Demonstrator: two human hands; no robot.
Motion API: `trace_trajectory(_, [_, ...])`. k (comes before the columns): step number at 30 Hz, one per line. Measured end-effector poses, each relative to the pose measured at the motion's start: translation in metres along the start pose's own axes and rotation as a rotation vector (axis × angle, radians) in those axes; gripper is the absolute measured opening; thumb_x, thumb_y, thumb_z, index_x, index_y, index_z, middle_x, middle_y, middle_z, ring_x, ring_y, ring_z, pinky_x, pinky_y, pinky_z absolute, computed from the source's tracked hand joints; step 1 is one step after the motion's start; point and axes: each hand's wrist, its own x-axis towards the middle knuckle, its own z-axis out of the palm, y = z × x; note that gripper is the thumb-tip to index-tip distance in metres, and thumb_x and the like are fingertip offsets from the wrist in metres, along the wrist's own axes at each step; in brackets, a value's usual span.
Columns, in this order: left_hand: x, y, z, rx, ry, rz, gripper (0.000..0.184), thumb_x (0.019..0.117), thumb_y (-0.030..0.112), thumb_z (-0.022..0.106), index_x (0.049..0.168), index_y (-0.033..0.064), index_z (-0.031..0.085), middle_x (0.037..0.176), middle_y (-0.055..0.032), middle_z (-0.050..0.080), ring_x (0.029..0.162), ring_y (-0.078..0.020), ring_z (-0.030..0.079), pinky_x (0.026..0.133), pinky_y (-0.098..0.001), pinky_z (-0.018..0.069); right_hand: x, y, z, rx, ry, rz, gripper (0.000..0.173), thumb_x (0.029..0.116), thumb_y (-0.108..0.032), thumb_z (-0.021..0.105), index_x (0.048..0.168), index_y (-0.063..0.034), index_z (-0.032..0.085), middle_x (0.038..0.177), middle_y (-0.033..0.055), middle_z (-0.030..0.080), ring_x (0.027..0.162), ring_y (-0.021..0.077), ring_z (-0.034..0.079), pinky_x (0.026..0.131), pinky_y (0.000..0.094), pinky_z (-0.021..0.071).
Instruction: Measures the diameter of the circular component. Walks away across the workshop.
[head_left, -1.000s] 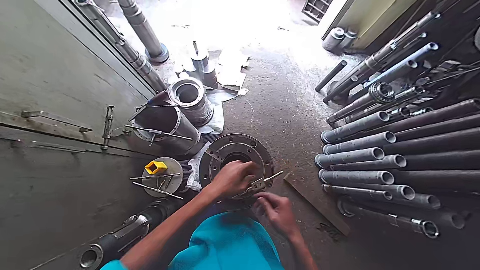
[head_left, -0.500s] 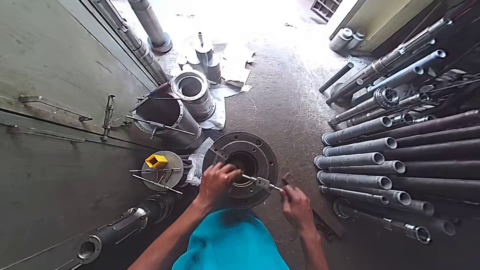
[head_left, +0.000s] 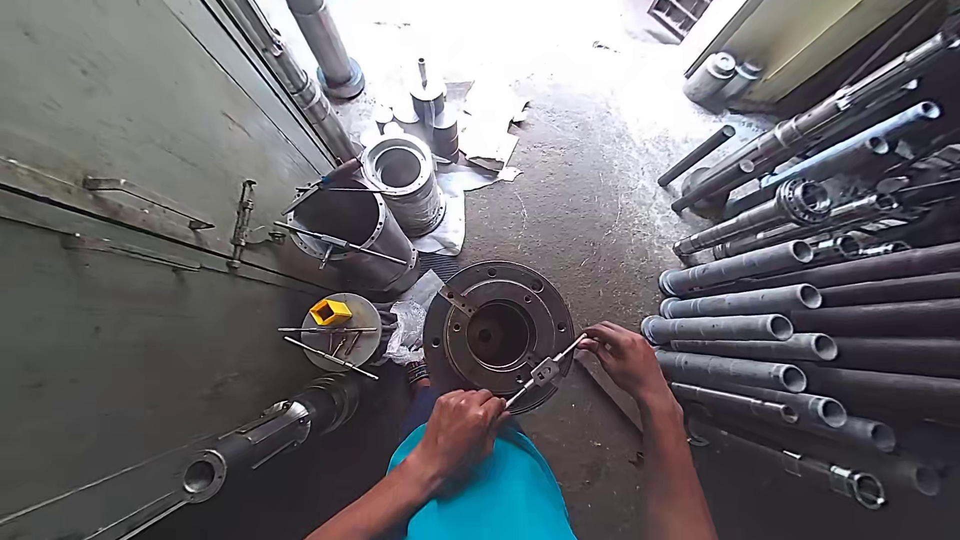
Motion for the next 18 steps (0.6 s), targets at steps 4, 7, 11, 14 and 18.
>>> trace_trajectory(4, [0.007,-0.004,-0.004,-0.445,-0.079,-0.384,0.018,0.0951,0.027,0.066,0.099,0.0154,0.079,0.083,0.0043,0.077,0.071,-0.0065,0.072,0.068,-0.0326,0.0607,-0.008,0.002,-0.014,0.029,-0.071,-0.012,0.031,0.1048,-0.035,0.056,0.121,-0.017,0.075,0.104,0.0061,0.077,0.091,0.0244,0.074,0.082,0.0522,0.0589])
trace_trajectory(7, [0.031,-0.009,-0.005,-0.704,-0.015,-0.627,0.017,0.0996,0.02,0.065,0.108,0.0106,0.077,0.091,0.0014,0.078,0.074,-0.0095,0.075,0.069,-0.0325,0.0649,-0.038,-0.002,-0.017,0.07,-0.122,0.044,0.029,0.1028,-0.027,0.054,0.111,-0.0121,0.078,0.091,0.0062,0.076,0.084,0.0239,0.074,0.08,0.0541,0.0583])
trace_trajectory(11, [0.094,-0.018,0.0,-1.012,0.047,-0.715,0.018,0.1013,0.006,0.062,0.114,0.0009,0.073,0.099,-0.0086,0.077,0.083,-0.0178,0.077,0.077,-0.0356,0.0666,-0.062,-0.024,-0.007,0.218,-0.345,0.083,0.028,0.0999,-0.028,0.056,0.096,-0.0098,0.077,0.079,0.0045,0.073,0.072,0.02,0.071,0.072,0.0499,0.0582])
trace_trajectory(14, [0.134,-0.016,0.003,-1.089,-0.074,-0.736,0.019,0.1036,0.005,0.058,0.115,0.0016,0.072,0.097,-0.0097,0.078,0.083,-0.0185,0.077,0.079,-0.0349,0.0656,-0.069,-0.046,0.017,0.255,-0.36,0.121,0.036,0.0994,-0.034,0.053,0.08,-0.0094,0.071,0.066,0.0032,0.068,0.062,0.0183,0.067,0.061,0.047,0.0537])
trace_trajectory(18, [0.17,-0.007,0.021,-0.901,-0.299,-0.493,0.023,0.1046,0.01,0.056,0.12,0.0096,0.073,0.097,-0.0033,0.078,0.079,-0.0127,0.074,0.076,-0.0349,0.0613,-0.075,-0.086,0.052,0.397,-0.286,0.291,0.038,0.0989,-0.035,0.056,0.077,-0.0073,0.07,0.065,0.0034,0.068,0.061,0.017,0.068,0.062,0.0446,0.0571])
